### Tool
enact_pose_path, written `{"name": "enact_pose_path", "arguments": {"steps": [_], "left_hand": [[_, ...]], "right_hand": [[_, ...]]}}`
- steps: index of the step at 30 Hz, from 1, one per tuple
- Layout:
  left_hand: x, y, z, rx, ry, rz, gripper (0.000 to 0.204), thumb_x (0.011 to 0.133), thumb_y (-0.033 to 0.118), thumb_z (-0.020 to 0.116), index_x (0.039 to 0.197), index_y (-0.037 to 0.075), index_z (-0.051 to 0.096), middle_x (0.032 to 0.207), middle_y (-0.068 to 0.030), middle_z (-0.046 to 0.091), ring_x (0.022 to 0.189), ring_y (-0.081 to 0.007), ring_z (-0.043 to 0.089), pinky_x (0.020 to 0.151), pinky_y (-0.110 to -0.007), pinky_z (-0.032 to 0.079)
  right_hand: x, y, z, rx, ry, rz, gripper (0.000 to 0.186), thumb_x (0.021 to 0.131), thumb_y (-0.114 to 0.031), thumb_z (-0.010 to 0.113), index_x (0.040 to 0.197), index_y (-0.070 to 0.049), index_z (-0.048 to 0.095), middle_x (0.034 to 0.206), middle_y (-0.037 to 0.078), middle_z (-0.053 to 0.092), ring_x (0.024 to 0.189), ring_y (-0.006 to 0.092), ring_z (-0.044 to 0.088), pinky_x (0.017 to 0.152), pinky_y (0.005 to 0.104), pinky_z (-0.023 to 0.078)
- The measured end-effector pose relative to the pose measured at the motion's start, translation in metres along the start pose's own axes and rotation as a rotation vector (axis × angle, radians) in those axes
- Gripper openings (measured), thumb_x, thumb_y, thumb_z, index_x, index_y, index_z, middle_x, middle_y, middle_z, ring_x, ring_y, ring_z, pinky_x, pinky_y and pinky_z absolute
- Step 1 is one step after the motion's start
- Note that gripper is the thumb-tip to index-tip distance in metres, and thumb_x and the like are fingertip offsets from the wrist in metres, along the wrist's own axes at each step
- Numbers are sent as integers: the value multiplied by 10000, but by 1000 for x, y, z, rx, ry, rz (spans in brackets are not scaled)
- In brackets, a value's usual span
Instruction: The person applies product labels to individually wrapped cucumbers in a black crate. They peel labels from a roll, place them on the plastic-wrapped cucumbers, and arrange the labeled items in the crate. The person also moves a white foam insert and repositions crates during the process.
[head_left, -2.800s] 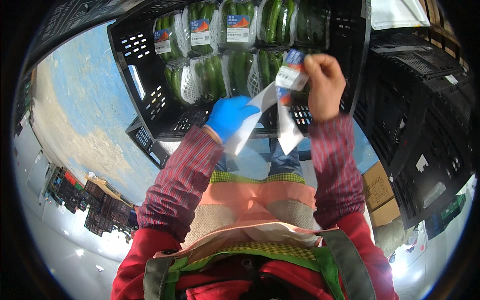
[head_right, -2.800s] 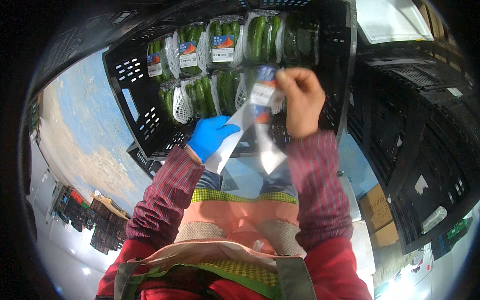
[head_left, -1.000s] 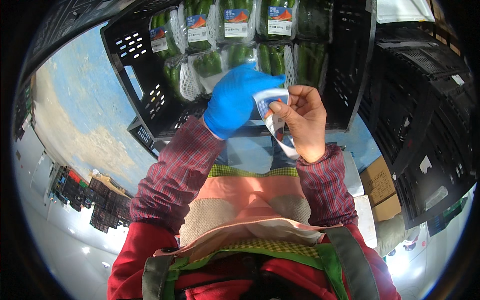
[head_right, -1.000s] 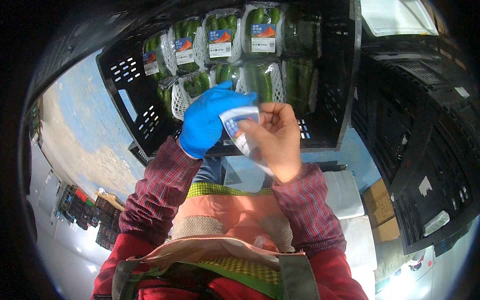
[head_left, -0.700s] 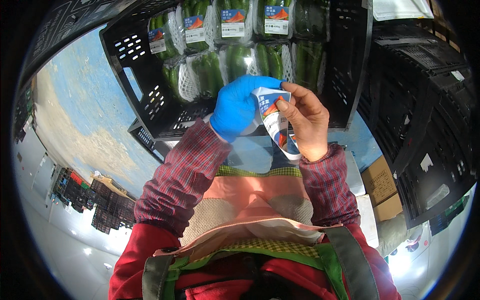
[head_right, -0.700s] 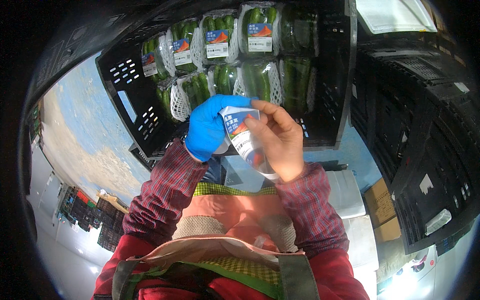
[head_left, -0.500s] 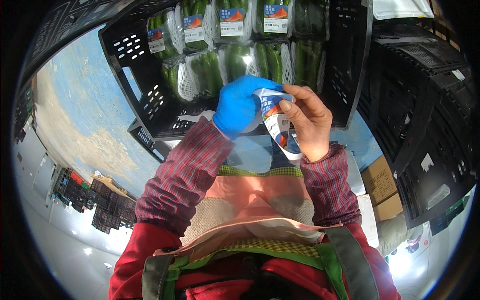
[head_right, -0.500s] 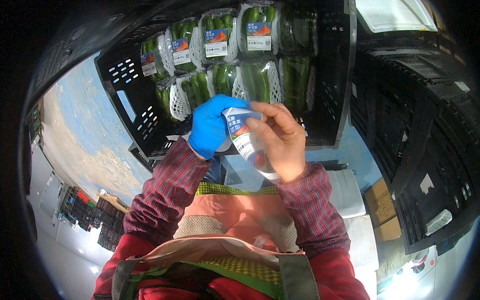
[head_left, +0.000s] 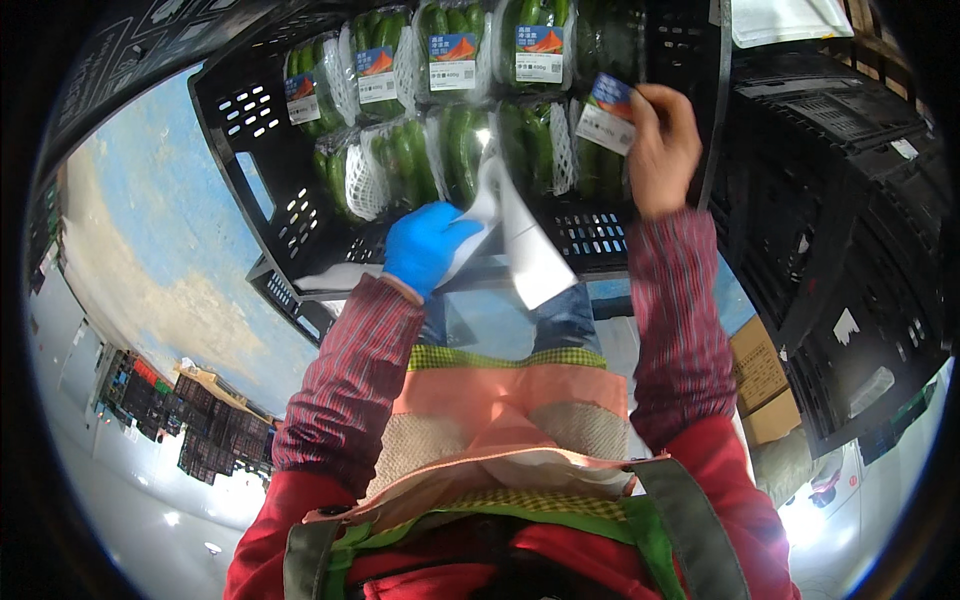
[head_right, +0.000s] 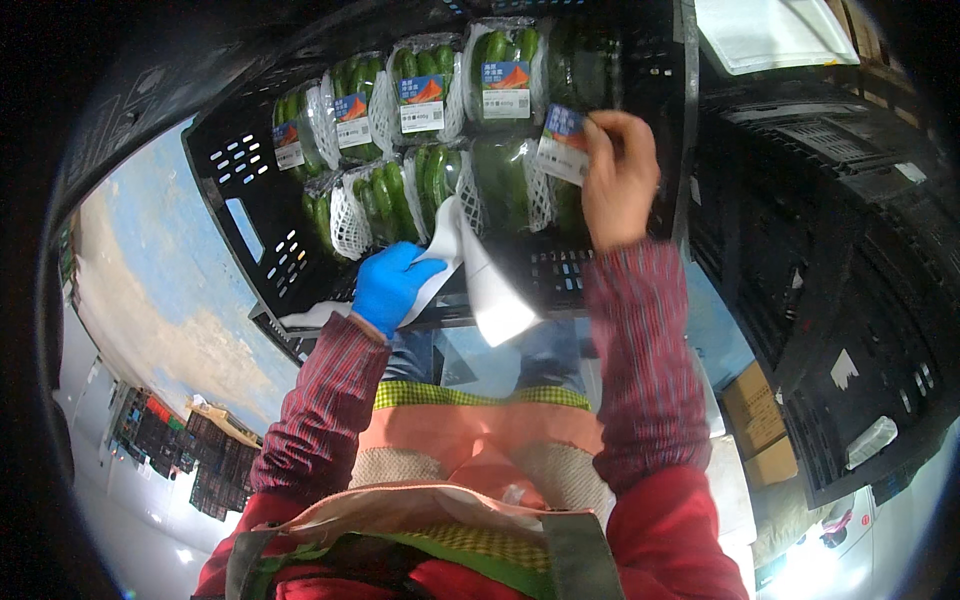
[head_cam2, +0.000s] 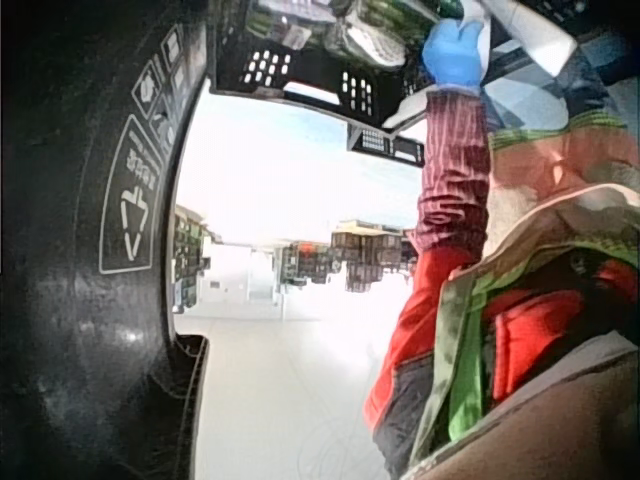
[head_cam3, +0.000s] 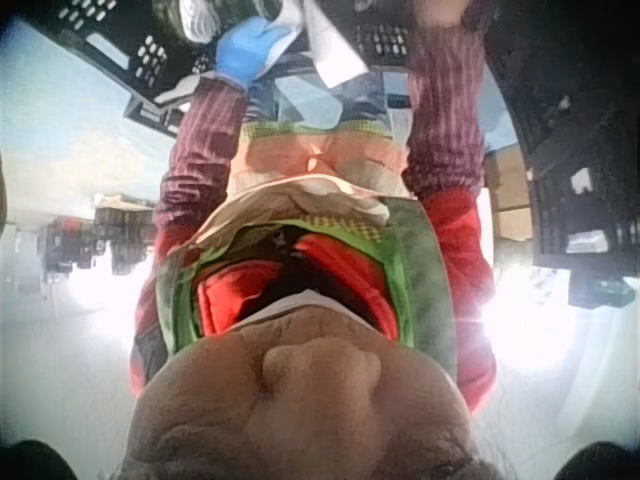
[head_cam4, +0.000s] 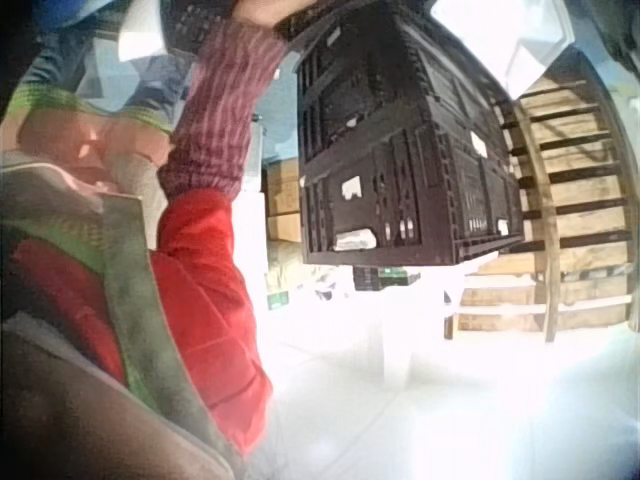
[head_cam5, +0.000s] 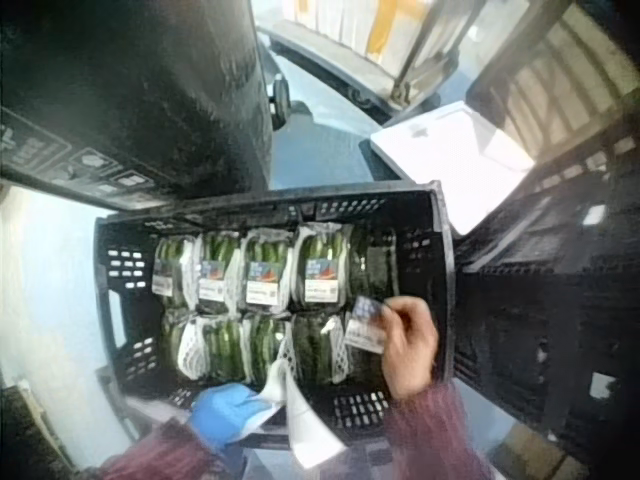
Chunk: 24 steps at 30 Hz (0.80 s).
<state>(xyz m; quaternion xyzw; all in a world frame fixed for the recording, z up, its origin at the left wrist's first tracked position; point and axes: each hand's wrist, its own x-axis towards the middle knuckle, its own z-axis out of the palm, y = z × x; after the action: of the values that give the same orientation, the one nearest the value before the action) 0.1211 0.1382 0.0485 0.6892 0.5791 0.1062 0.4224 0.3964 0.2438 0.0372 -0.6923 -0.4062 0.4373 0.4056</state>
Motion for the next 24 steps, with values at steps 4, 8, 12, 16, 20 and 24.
{"name": "enact_pose_path", "arguments": {"steps": [4, 8, 12, 16, 20, 24], "left_hand": [[-17, 3, -6, -74, -21, -229, 106, 788, 173, 780, 841, 91, 740, 782, -89, 675, 711, -243, 667, 619, -325, 523], [-20, 13, -16, -70, 19, -40, 145, 733, 188, 811, 846, 109, 766, 804, -74, 694, 706, -231, 666, 620, -316, 522], [-19, 22, -25, -230, 100, -153, 129, 742, 50, 754, 864, 92, 766, 797, -96, 689, 716, -258, 669, 628, -315, 516], [-11, 35, -32, -279, 228, -74, 259, 696, -57, 663, 893, 80, 761, 768, -112, 671, 672, -276, 652, 605, -328, 505], [0, 55, -48, -404, 300, -1, 226, 688, -44, 675, 883, 45, 746, 774, -111, 677, 675, -254, 656, 609, -324, 502], [7, 66, -67, -416, 351, 23, 175, 716, -11, 701, 883, 34, 726, 767, -100, 666, 680, -233, 655, 616, -309, 500]], "right_hand": [[66, 54, 23, -503, 24, -253, 162, 893, -29, 664, 1039, 1, 601, 937, 138, 677, 799, 253, 684, 736, 348, 527], [110, 73, 31, -611, 62, -256, 228, 881, -121, 681, 1072, -30, 594, 998, 198, 667, 915, 397, 668, 783, 460, 540], [126, 63, 43, -956, -38, -13, 447, 871, -309, 689, 1215, -60, 549, 1189, 228, 608, 1019, 445, 631, 853, 527, 524], [118, 31, 47, -1142, -182, 89, 617, 856, -250, 714, 1368, -93, 406, 1241, 275, 581, 1060, 451, 638, 867, 528, 531], [47, -18, 29, -1013, -99, -297, 534, 866, -421, 708, 1220, -48, 564, 1146, 216, 612, 873, 355, 689, 723, 454, 552], [-41, -57, 20, 687, -1038, 419, 679, 846, -375, 714, 1352, 30, 510, 1217, 111, 641, 1189, 219, 567, 1047, 372, 422]]}}
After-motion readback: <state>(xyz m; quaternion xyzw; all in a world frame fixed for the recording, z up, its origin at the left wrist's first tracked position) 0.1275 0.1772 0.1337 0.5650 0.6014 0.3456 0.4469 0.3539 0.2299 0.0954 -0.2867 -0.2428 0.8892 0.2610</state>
